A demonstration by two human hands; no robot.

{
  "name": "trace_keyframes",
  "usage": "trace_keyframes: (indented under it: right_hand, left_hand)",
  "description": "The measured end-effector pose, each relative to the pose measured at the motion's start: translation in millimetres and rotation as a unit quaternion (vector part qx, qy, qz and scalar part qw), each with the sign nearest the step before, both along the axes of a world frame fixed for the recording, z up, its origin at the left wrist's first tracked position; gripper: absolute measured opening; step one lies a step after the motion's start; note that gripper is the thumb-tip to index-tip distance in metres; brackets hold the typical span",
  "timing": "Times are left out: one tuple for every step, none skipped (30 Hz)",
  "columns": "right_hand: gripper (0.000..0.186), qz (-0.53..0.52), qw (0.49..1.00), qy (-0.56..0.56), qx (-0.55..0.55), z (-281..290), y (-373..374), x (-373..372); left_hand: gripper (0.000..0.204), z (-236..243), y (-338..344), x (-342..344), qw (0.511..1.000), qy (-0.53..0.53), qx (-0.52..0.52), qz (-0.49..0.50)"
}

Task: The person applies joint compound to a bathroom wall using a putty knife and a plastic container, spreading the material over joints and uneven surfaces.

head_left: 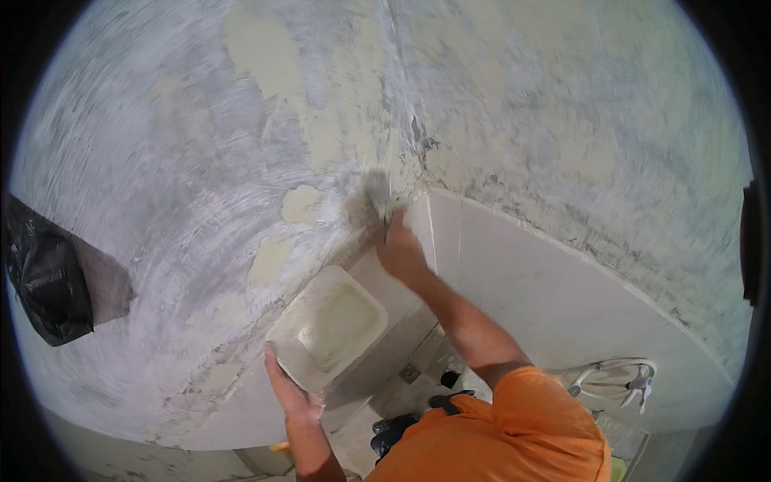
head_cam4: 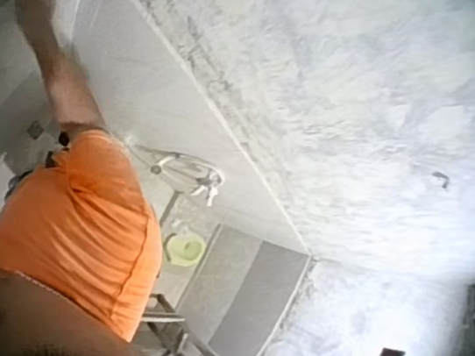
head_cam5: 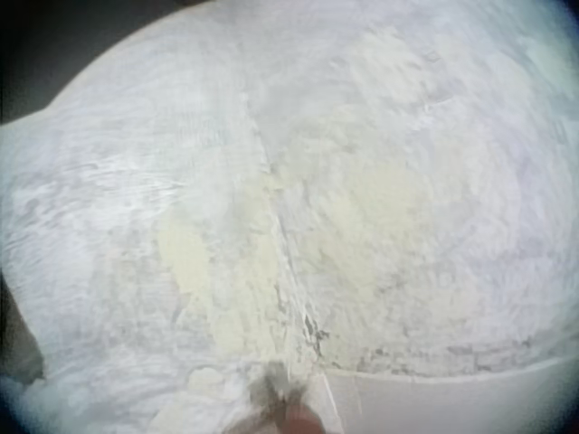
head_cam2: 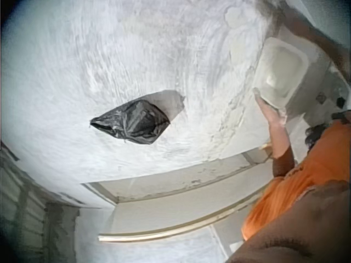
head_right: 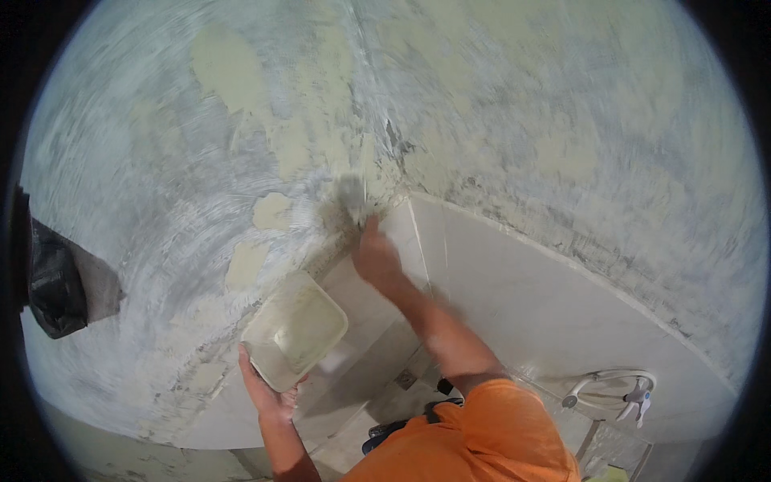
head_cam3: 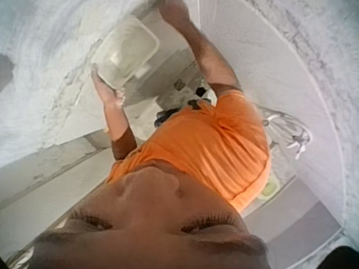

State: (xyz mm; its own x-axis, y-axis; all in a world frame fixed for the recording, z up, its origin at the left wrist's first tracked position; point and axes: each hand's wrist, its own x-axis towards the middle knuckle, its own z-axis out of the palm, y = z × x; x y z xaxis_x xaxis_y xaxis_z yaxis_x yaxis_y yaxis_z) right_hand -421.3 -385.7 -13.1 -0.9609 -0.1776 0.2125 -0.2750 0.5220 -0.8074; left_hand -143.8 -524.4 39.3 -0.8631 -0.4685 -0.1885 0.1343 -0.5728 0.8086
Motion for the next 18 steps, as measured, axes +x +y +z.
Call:
trace_keyframes:
  right_hand:
    - [0.067,0.033,0.998,-0.044,0.01,-14.9,3.8,17.7]
    - [0.067,0.039,0.997,-0.057,0.023,-32.6,7.7,33.4]
    - [0.067,0.044,0.996,-0.069,0.034,-45.4,12.4,44.3]
    - [0.067,0.046,0.996,-0.066,0.033,-49.9,18.1,51.5]
    - [0.061,0.055,0.995,-0.075,0.045,-50.4,25.4,57.0]
    - [0.055,0.062,0.993,-0.085,0.056,-49.2,32.4,58.3]
    - [0.055,0.063,0.993,-0.081,0.055,-44.8,37.9,53.1]
    - [0.056,0.045,0.998,-0.036,0.018,-37.4,45.1,43.4]
    - [0.056,0.028,0.999,0.008,-0.017,-28.1,48.8,33.5]
    - [0.057,0.013,0.999,0.015,-0.03,-15.1,49.7,17.8]
    - [0.058,-0.004,0.999,0.02,-0.041,-0.9,51.8,-1.3]
    - [0.059,-0.01,0.996,0.069,-0.058,9.1,53.7,-21.0]
    - [0.059,-0.017,0.99,0.117,-0.074,18.0,56.6,-38.7]
    - [0.059,-0.018,0.991,0.115,-0.073,29.9,55.9,-50.9]
    - [0.059,-0.032,0.991,0.113,-0.064,42.4,51.6,-59.8]
    - [0.06,-0.047,0.991,0.112,-0.056,49.8,45.8,-60.5]
    - [0.06,-0.049,0.991,0.109,-0.058,38.9,34.0,-62.7]
    - [0.06,-0.033,0.998,0.059,-0.013,16.7,26.2,-67.7]
  left_hand:
    - [0.064,2.6,1.8,-2.7,1.0,-0.007,0.001,0.019]
    - [0.065,3.8,3.4,-4.5,0.999,-0.015,0.001,0.038]
    - [0.065,4.8,4.3,-5.5,0.999,-0.013,0.002,0.038]
    - [0.066,6.2,3.9,-5.7,0.999,-0.009,0.001,0.036]
    - [0.067,8.5,3.0,-5.8,0.999,-0.003,-0.001,0.034]
    - [0.067,11.2,3.0,-5.1,0.999,0.0,-0.002,0.034]
    - [0.068,14.7,3.2,-3.5,1.0,-0.002,-0.011,0.018]
    - [0.069,16.8,4.4,-3.0,1.0,-0.004,-0.019,0.0]
    - [0.069,15.3,4.7,-4.6,1.0,-0.003,-0.019,-0.001]
    - [0.069,12.6,4.4,-8.1,0.999,-0.004,-0.023,0.035]
    - [0.069,10.3,5.0,-11.0,0.997,-0.006,-0.027,0.069]
    - [0.069,10.2,6.4,-12.1,0.997,-0.007,-0.026,0.067]
    - [0.068,10.5,8.2,-13.3,0.998,-0.003,-0.023,0.063]
    - [0.068,10.2,9.0,-13.1,0.998,0.0,-0.021,0.061]
    - [0.068,12.3,12.3,-12.6,0.998,-0.003,-0.022,0.06]
    - [0.066,16.1,18.3,-12.2,0.997,-0.015,-0.012,0.077]
    - [0.065,21.0,22.4,-13.3,0.995,-0.027,-0.003,0.094]
    - [0.065,25.3,26.5,-18.1,0.996,-0.029,-0.001,0.084]
